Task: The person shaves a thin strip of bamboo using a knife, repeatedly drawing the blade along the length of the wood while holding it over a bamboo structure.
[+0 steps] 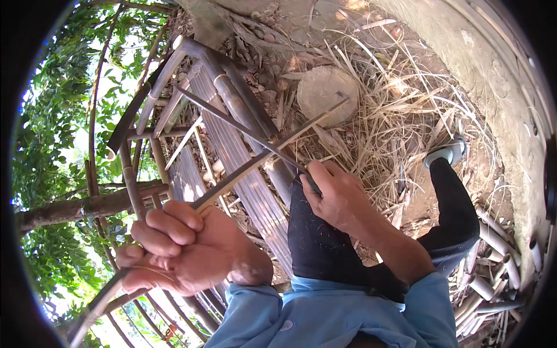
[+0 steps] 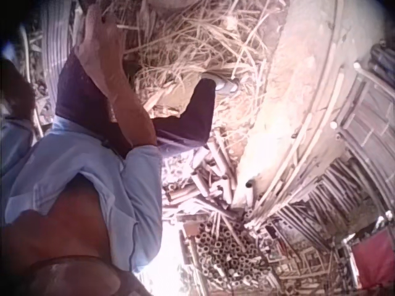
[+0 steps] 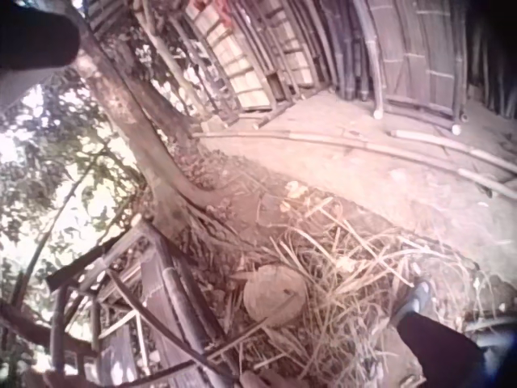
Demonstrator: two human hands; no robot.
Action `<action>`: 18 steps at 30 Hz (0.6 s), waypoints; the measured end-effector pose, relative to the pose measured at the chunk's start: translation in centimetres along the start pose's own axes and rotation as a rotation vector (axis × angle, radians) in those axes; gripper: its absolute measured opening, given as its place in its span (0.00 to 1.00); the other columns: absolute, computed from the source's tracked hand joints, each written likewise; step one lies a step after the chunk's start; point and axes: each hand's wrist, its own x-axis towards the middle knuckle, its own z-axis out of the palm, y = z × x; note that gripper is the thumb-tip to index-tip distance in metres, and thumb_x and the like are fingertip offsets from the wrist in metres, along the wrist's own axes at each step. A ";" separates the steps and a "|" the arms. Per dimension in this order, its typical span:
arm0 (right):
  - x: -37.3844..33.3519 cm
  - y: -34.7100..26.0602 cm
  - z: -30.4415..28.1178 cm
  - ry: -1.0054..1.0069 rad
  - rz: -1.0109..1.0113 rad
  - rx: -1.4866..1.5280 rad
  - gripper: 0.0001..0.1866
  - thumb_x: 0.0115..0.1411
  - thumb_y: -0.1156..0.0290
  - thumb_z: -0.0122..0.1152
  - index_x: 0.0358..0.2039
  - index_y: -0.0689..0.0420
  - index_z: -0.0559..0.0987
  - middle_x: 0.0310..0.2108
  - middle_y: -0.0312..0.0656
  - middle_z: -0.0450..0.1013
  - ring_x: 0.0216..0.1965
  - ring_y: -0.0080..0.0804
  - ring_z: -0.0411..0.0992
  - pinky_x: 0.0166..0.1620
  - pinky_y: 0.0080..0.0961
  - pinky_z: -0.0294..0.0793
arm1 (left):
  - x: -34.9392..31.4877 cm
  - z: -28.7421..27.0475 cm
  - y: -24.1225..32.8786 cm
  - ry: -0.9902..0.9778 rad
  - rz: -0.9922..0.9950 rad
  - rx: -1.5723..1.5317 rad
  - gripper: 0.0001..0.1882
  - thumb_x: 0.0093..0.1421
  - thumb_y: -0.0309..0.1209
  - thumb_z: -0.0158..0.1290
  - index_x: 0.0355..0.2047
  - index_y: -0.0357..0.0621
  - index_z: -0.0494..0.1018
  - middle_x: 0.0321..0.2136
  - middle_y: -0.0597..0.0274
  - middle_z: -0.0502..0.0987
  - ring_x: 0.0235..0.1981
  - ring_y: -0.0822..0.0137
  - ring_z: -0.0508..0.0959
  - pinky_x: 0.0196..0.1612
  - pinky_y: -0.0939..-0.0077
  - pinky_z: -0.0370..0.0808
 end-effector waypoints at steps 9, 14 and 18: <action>0.2 3.1 1.8 0.000 -0.068 -0.029 0.04 0.65 0.72 0.58 0.38 0.56 0.73 0.26 0.47 0.73 0.18 0.44 0.77 0.17 0.38 0.78 | 0.9 -1.9 0.1 0.008 0.003 0.062 0.23 0.75 0.53 0.38 0.31 0.49 0.60 0.21 0.70 0.55 0.19 0.75 0.53 0.22 0.76 0.54; 0.1 7.5 3.3 0.055 -0.081 -0.076 0.05 0.68 0.70 0.56 0.38 0.57 0.73 0.25 0.49 0.73 0.15 0.38 0.74 0.14 0.35 0.73 | 0.8 -2.5 0.1 -0.068 -0.017 0.026 0.23 0.75 0.52 0.41 0.29 0.48 0.60 0.20 0.70 0.55 0.19 0.74 0.52 0.22 0.75 0.52; 0.8 7.0 3.6 -0.131 0.050 -0.057 0.06 0.68 0.69 0.58 0.38 0.57 0.74 0.25 0.45 0.72 0.19 0.36 0.75 0.16 0.31 0.74 | 2.7 -4.8 -0.3 0.075 -0.002 0.091 0.22 0.75 0.49 0.43 0.27 0.49 0.59 0.18 0.71 0.53 0.18 0.75 0.51 0.22 0.75 0.53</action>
